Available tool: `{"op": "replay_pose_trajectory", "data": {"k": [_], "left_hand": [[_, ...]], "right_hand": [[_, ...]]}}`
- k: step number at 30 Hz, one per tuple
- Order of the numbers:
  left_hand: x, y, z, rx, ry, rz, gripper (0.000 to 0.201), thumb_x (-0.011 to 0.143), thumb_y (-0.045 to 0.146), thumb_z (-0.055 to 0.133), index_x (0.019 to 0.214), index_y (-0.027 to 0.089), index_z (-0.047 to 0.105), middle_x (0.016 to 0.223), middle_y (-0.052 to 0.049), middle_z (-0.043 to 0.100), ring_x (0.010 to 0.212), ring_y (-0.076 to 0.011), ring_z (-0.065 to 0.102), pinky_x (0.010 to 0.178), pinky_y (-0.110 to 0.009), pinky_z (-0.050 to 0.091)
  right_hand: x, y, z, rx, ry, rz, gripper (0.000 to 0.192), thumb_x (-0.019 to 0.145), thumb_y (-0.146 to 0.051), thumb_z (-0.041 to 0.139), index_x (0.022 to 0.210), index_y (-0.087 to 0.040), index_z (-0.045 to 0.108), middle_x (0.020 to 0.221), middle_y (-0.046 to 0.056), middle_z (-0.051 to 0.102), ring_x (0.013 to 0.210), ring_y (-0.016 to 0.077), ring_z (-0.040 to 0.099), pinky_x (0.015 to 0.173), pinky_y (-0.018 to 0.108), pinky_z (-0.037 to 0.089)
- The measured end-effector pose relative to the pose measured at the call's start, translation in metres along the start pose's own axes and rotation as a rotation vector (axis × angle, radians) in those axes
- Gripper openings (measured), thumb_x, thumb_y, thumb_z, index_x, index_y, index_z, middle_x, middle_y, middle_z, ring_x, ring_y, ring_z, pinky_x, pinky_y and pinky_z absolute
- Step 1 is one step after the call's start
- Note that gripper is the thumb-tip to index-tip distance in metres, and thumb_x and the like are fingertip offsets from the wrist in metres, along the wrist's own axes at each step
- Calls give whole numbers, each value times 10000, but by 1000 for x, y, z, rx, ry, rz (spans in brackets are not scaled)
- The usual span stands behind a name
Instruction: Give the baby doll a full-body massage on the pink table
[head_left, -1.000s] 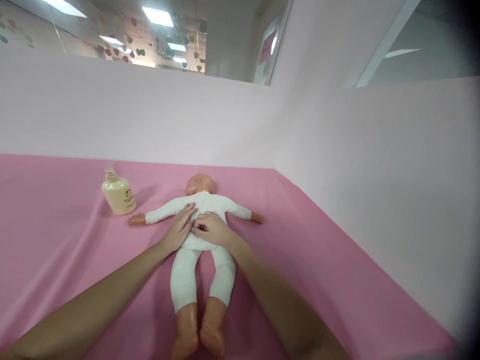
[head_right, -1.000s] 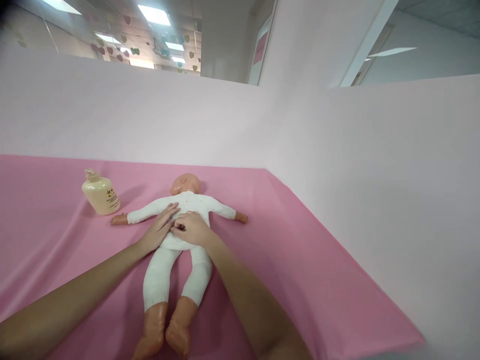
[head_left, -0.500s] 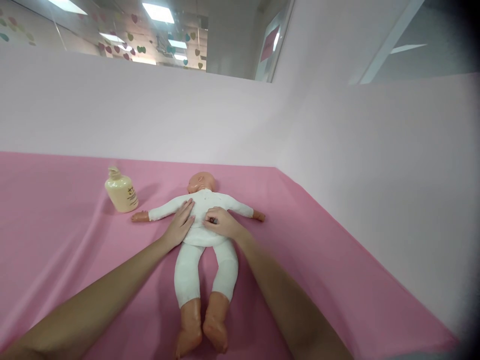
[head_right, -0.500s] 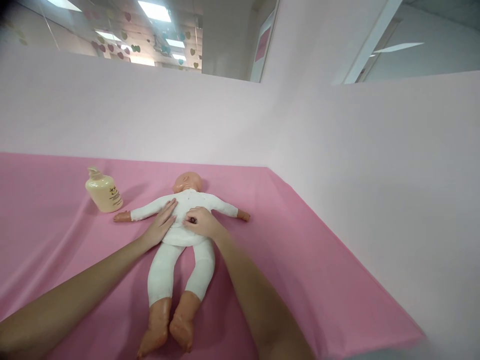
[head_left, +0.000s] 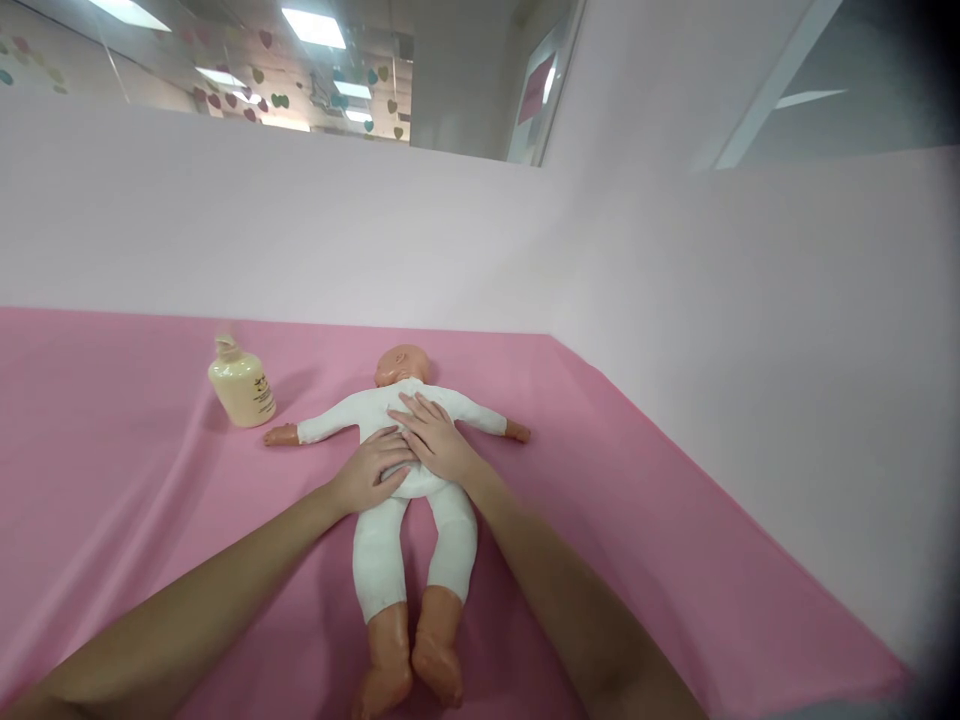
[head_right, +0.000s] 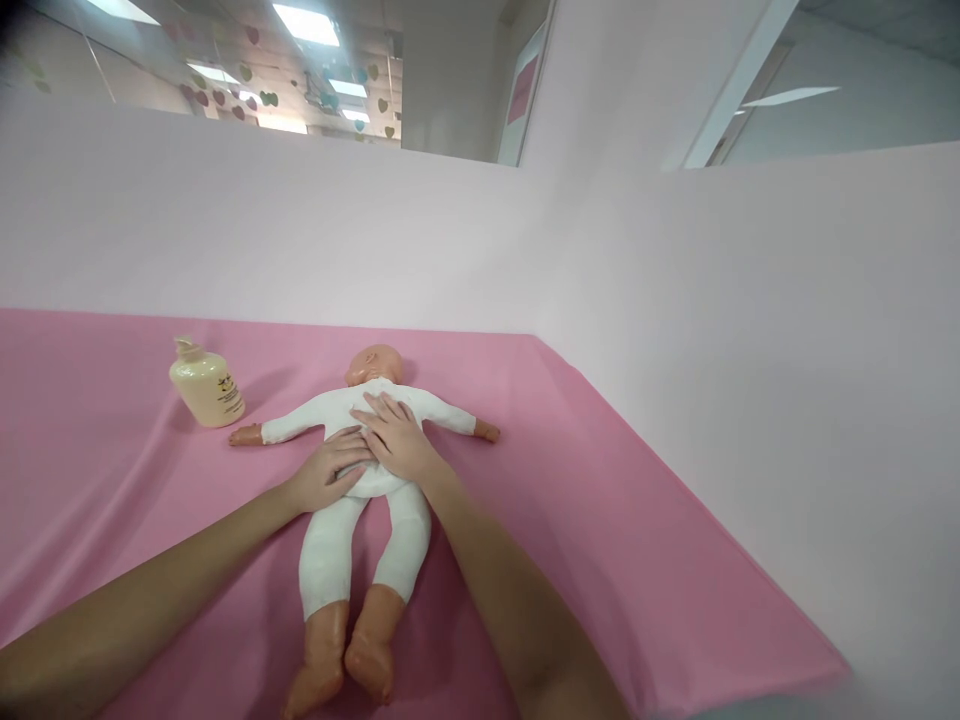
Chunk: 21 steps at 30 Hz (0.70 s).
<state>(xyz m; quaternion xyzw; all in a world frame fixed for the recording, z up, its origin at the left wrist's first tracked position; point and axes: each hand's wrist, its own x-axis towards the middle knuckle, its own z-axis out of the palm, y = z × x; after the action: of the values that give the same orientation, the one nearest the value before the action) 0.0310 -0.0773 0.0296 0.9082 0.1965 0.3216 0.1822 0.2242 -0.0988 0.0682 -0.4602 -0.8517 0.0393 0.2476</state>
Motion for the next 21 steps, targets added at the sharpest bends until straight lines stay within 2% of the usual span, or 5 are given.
{"op": "replay_pose_trajectory", "data": {"k": [3,10,14,17,21], "left_hand": [[1,1,0,-22,-6,8,329,943,301,463,1159,268,709,1182,-52,733,1203,-253,615,1179,-495,328],[4,-6,3,-109,38,-76,324,955,337,459,1143,268,713,1203,-52,727,1222,-247,602,1167,-492,330],[4,-6,5,-139,75,-137,326,966,356,445,1109,266,724,1218,-59,714,1202,-248,610,1157,-499,340],[2,-8,6,-142,141,-172,327,971,360,439,1094,249,721,1216,-75,702,1258,-256,569,1136,-486,377],[0,-13,9,-120,204,-224,346,975,374,433,1165,225,681,1326,-95,629,1353,-265,487,1155,-495,366]], "right_hand": [[2,2,2,26,-95,30,464,1054,-351,239,1439,-295,491,1620,17,323,1520,216,227,1224,469,170],[6,8,10,4,-99,288,558,1026,-458,299,1549,-263,291,1663,40,165,1549,255,114,1233,492,147],[5,2,11,-8,-84,422,644,1018,-440,315,1565,-114,221,1657,125,155,1545,283,124,1233,456,177],[4,-10,10,-54,-104,496,640,1022,-361,300,1532,19,236,1629,221,184,1533,290,181,1226,412,217],[4,-30,11,-178,-160,599,631,1009,-299,313,1494,101,263,1574,312,242,1493,347,283,1199,462,284]]}}
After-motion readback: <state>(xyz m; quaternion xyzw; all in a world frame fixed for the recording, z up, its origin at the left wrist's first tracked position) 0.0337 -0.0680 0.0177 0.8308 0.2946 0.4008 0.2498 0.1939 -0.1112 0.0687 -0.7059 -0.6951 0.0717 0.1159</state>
